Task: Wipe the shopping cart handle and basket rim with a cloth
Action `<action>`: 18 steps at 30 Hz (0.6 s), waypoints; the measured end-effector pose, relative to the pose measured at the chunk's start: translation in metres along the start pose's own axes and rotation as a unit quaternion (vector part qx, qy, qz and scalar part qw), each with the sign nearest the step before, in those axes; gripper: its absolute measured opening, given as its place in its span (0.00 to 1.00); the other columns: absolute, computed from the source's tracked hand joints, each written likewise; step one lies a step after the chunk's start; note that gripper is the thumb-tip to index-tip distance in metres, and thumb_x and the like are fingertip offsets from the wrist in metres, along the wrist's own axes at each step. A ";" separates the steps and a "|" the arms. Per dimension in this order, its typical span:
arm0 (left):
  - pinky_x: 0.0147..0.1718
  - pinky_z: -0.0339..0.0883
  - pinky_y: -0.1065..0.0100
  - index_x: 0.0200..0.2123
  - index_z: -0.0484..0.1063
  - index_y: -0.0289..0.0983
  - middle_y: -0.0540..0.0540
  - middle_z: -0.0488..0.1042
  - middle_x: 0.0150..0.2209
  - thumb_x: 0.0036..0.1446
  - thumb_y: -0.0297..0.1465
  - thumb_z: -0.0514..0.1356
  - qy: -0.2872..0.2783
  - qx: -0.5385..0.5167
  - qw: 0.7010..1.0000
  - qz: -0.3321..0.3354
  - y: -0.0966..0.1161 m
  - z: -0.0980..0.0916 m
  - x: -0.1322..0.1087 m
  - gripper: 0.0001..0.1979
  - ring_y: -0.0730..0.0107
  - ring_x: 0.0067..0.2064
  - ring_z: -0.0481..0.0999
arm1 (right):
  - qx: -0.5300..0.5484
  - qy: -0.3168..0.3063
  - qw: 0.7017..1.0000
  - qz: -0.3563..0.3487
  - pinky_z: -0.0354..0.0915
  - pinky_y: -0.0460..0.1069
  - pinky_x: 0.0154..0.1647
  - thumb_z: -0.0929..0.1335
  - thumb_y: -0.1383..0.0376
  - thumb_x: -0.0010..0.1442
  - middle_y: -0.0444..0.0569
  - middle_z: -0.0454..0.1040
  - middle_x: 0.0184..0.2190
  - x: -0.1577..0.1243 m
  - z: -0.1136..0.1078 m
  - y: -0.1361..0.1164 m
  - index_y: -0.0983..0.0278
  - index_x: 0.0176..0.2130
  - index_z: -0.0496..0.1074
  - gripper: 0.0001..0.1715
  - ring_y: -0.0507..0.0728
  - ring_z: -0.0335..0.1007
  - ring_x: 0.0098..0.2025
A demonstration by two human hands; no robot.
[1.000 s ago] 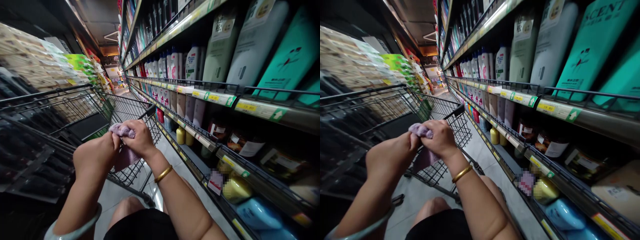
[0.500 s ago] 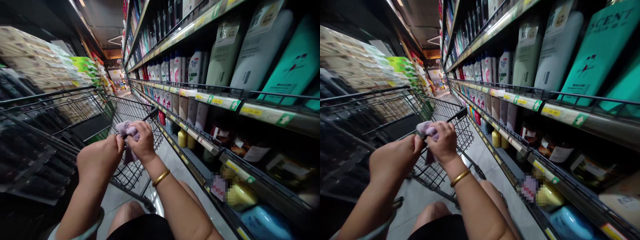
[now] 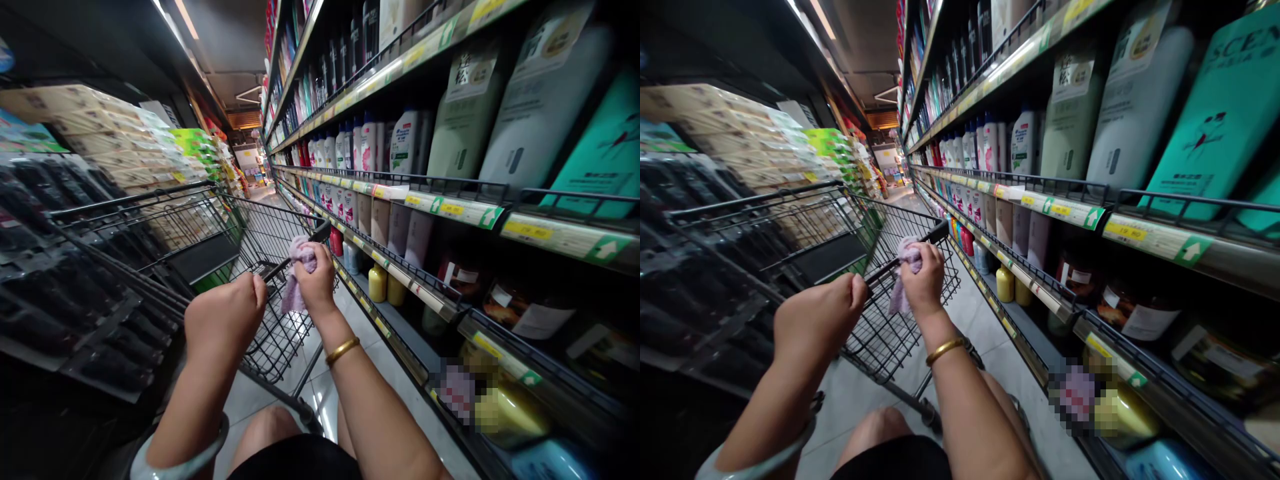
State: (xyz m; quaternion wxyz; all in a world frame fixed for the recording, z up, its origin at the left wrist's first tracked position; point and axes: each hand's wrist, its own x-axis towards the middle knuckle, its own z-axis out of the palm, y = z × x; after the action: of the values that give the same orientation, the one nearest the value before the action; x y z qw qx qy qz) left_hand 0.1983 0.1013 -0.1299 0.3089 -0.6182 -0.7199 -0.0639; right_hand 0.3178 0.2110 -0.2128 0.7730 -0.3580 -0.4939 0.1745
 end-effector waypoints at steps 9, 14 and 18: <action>0.26 0.42 0.62 0.30 0.74 0.40 0.41 0.79 0.27 0.72 0.41 0.41 0.005 -0.012 1.000 0.003 -0.002 0.001 -0.001 0.27 0.54 0.30 0.79 | 0.056 0.037 0.994 0.082 0.69 0.53 0.54 0.68 0.66 0.54 0.46 0.78 0.41 -0.006 0.007 -0.002 0.60 0.40 0.73 0.11 0.57 0.73 0.45; 0.26 0.41 0.62 0.30 0.75 0.40 0.41 0.79 0.27 0.72 0.41 0.41 0.007 -0.013 1.000 0.000 -0.001 0.001 -0.001 0.27 0.55 0.30 0.79 | 0.053 0.042 0.990 0.121 0.69 0.53 0.53 0.68 0.67 0.51 0.46 0.78 0.40 -0.003 -0.001 0.021 0.59 0.41 0.73 0.15 0.57 0.73 0.44; 0.26 0.41 0.62 0.31 0.75 0.40 0.41 0.79 0.28 0.72 0.40 0.42 0.001 -0.021 1.000 0.001 -0.001 0.000 -0.001 0.27 0.55 0.31 0.79 | 0.009 0.086 0.969 0.229 0.70 0.52 0.46 0.67 0.67 0.47 0.44 0.75 0.33 -0.001 -0.009 0.047 0.60 0.36 0.70 0.11 0.57 0.70 0.37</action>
State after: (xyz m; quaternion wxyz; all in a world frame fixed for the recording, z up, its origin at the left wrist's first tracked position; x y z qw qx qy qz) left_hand 0.1975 0.1005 -0.1303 0.2967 -0.6255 -0.7173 -0.0790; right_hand 0.3292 0.2386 -0.2502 0.7553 -0.4681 -0.3285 0.3203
